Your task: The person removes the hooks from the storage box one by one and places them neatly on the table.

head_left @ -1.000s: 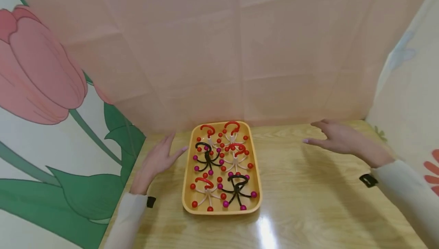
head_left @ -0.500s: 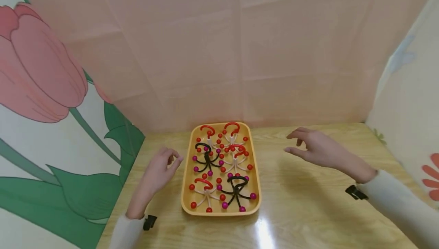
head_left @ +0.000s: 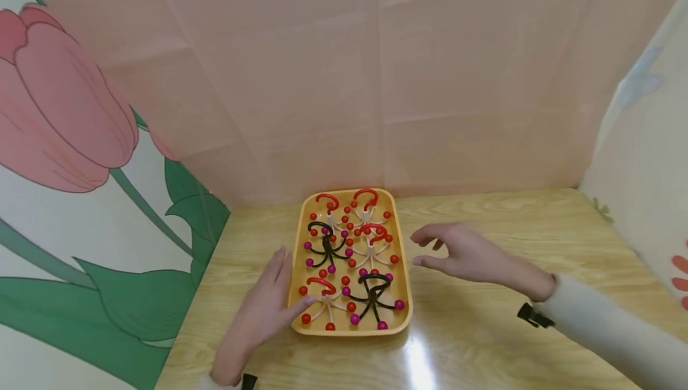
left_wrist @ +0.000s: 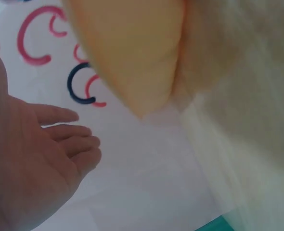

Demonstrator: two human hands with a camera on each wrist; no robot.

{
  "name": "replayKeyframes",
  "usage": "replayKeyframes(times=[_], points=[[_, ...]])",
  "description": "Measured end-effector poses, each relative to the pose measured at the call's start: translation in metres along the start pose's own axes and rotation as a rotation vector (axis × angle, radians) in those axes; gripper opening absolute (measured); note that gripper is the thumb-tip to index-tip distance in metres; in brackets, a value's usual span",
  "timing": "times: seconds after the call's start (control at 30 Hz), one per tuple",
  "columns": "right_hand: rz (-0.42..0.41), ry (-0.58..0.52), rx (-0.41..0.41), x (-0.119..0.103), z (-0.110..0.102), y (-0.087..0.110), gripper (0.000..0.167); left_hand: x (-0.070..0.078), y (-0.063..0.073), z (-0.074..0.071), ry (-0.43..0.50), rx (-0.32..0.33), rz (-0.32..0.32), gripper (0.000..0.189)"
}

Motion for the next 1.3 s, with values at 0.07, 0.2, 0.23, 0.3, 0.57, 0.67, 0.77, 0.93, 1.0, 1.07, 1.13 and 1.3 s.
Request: replayKeyframes(times=[0.07,0.2,0.23,0.3,0.57,0.67,0.77,0.93,1.0,1.07,1.13,1.3], points=[[0.003,-0.047,-0.033,-0.004,0.007,-0.003,0.038,0.002,0.003,0.008,0.001,-0.044,-0.020,0.108],[0.027,-0.151,-0.081,-0.009,0.020,-0.007,0.043,0.004,0.006,0.022,0.006,-0.125,-0.057,0.112],[0.028,-0.177,-0.089,-0.010,0.023,-0.008,0.044,0.005,0.007,0.025,-0.005,-0.137,-0.056,0.114],[0.024,-0.225,-0.109,-0.012,0.030,-0.010,0.044,0.006,0.011,0.030,-0.038,-0.142,-0.046,0.120],[-0.018,-0.284,-0.159,-0.024,0.051,-0.012,0.047,0.008,0.023,0.050,-0.091,-0.163,-0.057,0.132],[-0.030,-0.284,-0.150,-0.023,0.055,-0.012,0.046,0.009,0.023,0.054,-0.079,-0.170,-0.058,0.131],[-0.046,-0.281,-0.143,-0.021,0.058,-0.012,0.042,0.010,0.021,0.056,-0.076,-0.171,-0.058,0.131],[-0.050,-0.296,-0.145,-0.018,0.063,-0.013,0.029,0.011,0.018,0.057,-0.083,-0.175,-0.059,0.130],[-0.039,-0.317,-0.147,-0.018,0.066,-0.012,0.025,0.011,0.018,0.057,-0.099,-0.168,-0.052,0.130],[-0.037,-0.329,-0.145,-0.019,0.068,-0.013,0.021,0.011,0.018,0.056,-0.119,-0.160,-0.045,0.130],[-0.044,-0.332,-0.142,-0.020,0.070,-0.013,0.018,0.011,0.020,0.055,-0.130,-0.152,-0.039,0.129],[-0.085,-0.303,-0.132,-0.021,0.067,-0.014,0.013,0.011,0.021,0.054,-0.126,-0.153,-0.044,0.128]])
Point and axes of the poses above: each hand's wrist, its own y-axis away from the middle knuckle, its own z-axis out of the palm, x = y × z, the point moved 4 cm from there along -y, towards the middle knuckle, and after that the axes turned 8 degrees about -y, right-handed, at the moved point
